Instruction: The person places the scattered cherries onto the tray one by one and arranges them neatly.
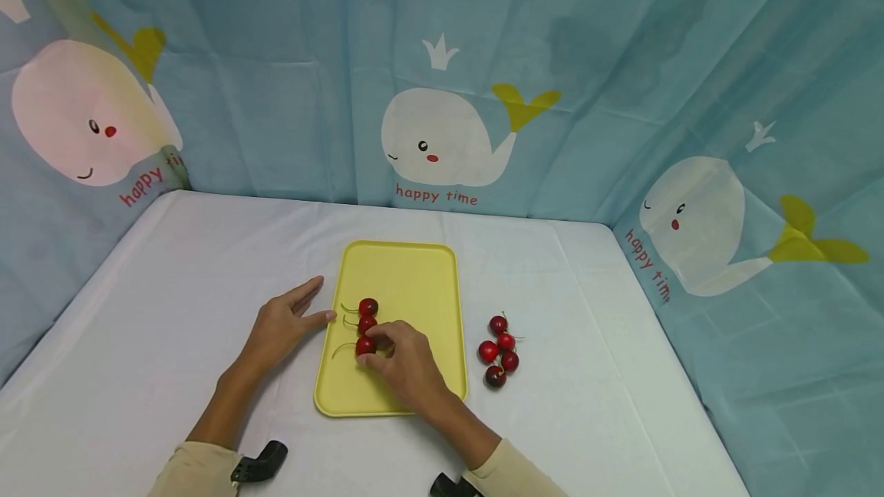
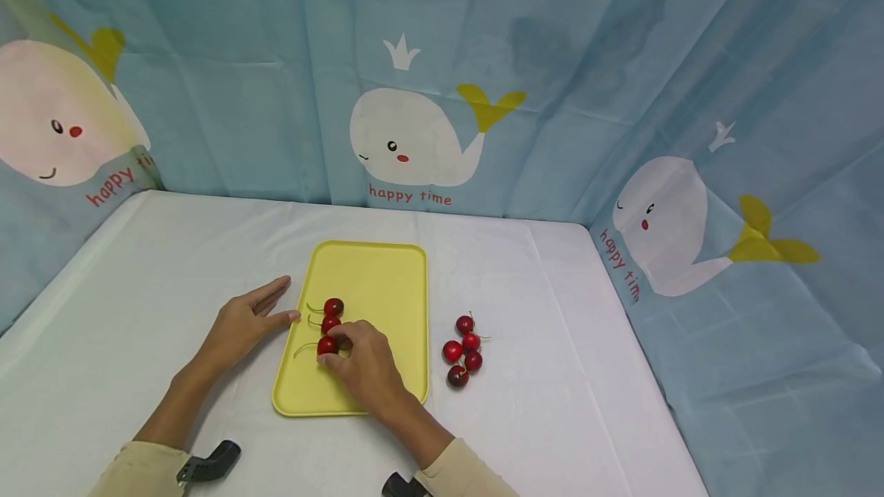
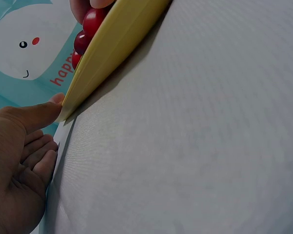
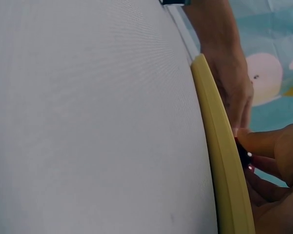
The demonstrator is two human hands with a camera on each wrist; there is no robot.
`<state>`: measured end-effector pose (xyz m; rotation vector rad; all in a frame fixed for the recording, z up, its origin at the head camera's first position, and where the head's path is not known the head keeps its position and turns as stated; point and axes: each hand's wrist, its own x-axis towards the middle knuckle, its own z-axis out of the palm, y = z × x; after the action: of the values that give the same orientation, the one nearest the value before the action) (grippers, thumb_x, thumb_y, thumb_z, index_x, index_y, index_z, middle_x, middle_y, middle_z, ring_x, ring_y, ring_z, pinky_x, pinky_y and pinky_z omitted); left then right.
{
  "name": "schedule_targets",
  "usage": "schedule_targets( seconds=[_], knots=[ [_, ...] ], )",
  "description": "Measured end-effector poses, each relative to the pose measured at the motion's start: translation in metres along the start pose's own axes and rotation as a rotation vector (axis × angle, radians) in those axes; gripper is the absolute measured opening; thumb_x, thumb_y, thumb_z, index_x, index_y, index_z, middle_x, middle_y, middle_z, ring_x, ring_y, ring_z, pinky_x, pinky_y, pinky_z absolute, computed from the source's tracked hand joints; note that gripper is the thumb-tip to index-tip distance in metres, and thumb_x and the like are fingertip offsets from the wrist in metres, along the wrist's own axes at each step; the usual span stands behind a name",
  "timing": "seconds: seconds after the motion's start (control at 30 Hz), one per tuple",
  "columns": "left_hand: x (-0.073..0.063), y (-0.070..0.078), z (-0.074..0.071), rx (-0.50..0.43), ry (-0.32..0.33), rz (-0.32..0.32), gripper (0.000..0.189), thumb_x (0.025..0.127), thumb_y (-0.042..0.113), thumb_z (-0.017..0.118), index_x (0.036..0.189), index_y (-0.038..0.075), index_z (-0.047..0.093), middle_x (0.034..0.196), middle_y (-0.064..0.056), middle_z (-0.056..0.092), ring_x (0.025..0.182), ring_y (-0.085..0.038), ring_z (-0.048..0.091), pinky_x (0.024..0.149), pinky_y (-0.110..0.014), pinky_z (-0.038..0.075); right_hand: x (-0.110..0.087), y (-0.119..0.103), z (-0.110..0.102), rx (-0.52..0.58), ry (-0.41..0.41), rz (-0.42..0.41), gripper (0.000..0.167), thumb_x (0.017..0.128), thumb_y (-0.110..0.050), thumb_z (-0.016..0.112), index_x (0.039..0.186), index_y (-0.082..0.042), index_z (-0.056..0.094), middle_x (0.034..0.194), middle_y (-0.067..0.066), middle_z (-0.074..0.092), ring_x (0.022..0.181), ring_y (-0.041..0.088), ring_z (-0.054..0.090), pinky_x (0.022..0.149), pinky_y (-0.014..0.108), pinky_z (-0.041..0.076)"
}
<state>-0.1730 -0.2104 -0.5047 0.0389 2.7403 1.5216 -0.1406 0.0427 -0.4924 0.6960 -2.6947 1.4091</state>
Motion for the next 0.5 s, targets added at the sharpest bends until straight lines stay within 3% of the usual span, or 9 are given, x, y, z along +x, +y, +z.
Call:
schedule_targets(
  seconds=[0.5],
  knots=[
    [-0.0001, 0.0005, 0.0012, 0.019, -0.001, -0.021, 0.085, 0.095, 0.038, 0.082, 0.163, 0.007, 0.041, 0.164, -0.017, 0.044, 0.152, -0.036, 0.044, 0.119, -0.046, 0.041, -0.0001, -0.0006, -0.0042, 0.021, 0.016, 0.018, 0.031, 0.089, -0.018, 0.088, 0.117, -0.009, 0.078, 0.104, 0.002, 0.072, 0.092, 0.011, 0.068, 0.075, 0.015, 0.058]
  ],
)
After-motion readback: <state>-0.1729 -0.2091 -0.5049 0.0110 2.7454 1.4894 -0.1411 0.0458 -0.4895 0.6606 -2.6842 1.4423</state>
